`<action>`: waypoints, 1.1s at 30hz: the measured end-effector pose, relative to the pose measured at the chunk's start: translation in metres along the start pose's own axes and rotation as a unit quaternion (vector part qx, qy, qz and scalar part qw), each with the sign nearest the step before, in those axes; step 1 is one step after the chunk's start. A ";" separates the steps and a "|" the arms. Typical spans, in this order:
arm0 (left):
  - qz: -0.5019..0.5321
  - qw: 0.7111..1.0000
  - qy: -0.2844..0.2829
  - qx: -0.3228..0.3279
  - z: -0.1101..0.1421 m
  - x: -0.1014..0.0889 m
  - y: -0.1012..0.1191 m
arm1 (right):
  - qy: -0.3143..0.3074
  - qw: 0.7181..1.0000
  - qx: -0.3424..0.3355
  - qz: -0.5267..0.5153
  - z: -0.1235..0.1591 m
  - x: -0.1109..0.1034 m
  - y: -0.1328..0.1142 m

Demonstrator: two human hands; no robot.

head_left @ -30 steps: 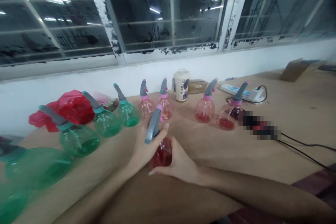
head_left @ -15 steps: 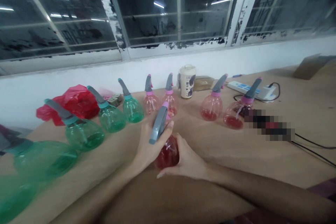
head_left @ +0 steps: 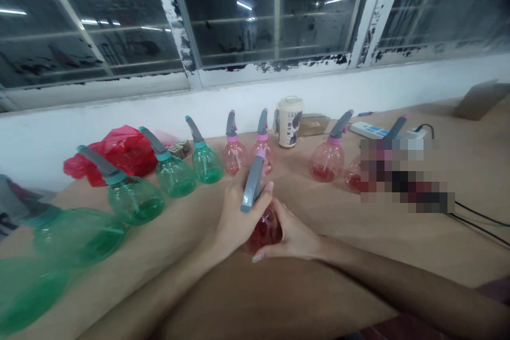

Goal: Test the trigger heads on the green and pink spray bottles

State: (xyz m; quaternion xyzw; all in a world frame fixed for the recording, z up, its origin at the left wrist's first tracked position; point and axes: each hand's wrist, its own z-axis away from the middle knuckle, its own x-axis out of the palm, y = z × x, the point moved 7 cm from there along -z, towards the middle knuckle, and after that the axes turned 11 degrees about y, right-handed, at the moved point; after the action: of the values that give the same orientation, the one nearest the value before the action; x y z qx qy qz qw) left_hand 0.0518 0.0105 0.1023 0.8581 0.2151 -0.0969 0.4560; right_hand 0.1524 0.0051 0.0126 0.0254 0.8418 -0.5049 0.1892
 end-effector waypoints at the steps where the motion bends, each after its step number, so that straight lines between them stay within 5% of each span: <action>1: 0.002 1.000 -0.007 0.002 0.000 0.001 0.001 | -0.004 1.000 0.001 0.005 0.000 0.000 0.002; 24: 0.049 0.993 -0.108 0.027 -0.013 0.003 0.017 | -0.019 0.999 0.006 0.034 0.003 0.003 -0.002; 33: 0.005 0.994 -0.101 0.036 -0.012 0.000 0.020 | -0.050 0.997 0.024 0.044 -0.001 0.004 -0.002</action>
State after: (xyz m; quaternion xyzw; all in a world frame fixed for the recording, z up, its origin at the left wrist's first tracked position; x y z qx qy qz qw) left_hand 0.0606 0.0105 0.1241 0.8608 0.1601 -0.1887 0.4447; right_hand 0.1482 0.0041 0.0130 0.0421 0.8170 -0.5167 0.2526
